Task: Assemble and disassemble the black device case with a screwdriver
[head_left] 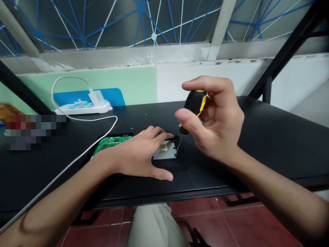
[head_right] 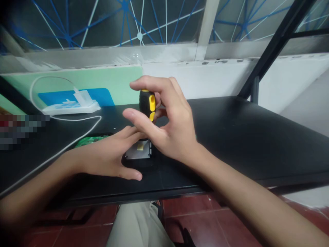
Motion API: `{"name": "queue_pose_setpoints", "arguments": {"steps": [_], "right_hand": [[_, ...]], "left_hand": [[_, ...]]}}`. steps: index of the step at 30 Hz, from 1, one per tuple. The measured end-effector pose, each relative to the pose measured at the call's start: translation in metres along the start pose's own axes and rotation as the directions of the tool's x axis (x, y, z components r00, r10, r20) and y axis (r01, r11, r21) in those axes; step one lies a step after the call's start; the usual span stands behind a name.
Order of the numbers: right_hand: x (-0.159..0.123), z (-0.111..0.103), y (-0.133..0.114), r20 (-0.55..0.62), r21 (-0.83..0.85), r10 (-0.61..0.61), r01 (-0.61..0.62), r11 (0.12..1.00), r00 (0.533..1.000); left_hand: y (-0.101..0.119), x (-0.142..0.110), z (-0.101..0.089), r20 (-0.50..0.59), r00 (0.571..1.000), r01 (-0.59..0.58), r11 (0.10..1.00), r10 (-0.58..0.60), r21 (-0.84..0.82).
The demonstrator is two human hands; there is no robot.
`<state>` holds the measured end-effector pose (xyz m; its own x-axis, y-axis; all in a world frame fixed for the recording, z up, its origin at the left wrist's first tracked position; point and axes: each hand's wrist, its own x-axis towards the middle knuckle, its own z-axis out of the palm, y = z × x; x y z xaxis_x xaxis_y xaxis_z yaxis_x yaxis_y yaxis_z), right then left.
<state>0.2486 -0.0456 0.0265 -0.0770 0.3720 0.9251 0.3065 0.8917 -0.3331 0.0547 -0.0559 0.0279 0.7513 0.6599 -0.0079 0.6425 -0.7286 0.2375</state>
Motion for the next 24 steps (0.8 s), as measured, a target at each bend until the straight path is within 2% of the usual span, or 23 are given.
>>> {"name": "queue_pose_setpoints", "arguments": {"steps": [6, 10, 13, 16, 20, 24], "right_hand": [[-0.0018, -0.0016, 0.0003, 0.085, 0.185, 0.046, -0.061, 0.981, 0.995], [-0.0008, -0.0013, -0.0004, 0.062, 0.07, 0.068, -0.072, 0.995, 0.996], [0.0002, 0.0, -0.001, 0.017, 0.004, 0.033, -0.033, 0.999, 0.999], [0.0001, 0.0015, -0.001, -0.001, 0.054, 0.014, -0.014, 0.998, 1.0], [-0.0013, 0.0017, -0.0016, 0.062, 0.169, 0.045, -0.055, 0.984, 0.997], [-0.0016, 0.0005, -0.0009, 0.083, 0.098, 0.069, -0.077, 0.992, 0.994]], "left_hand": [[-0.0015, 0.0004, 0.001, -0.024, 1.0, -0.016, 1.0, 0.016, 0.007], [-0.0005, 0.001, 0.0002, -0.006, 1.0, -0.002, 1.0, 0.002, 0.009], [-0.0001, 0.0005, -0.0005, 0.003, 1.0, -0.001, 1.0, 0.001, 0.002], [-0.0006, -0.0002, -0.0004, -0.005, 1.0, -0.008, 1.0, 0.008, -0.015], [-0.0013, -0.0005, 0.0004, -0.025, 1.0, -0.013, 1.0, 0.012, -0.012], [-0.0008, 0.0, 0.0002, -0.027, 1.0, -0.016, 1.0, 0.016, -0.009]]}}
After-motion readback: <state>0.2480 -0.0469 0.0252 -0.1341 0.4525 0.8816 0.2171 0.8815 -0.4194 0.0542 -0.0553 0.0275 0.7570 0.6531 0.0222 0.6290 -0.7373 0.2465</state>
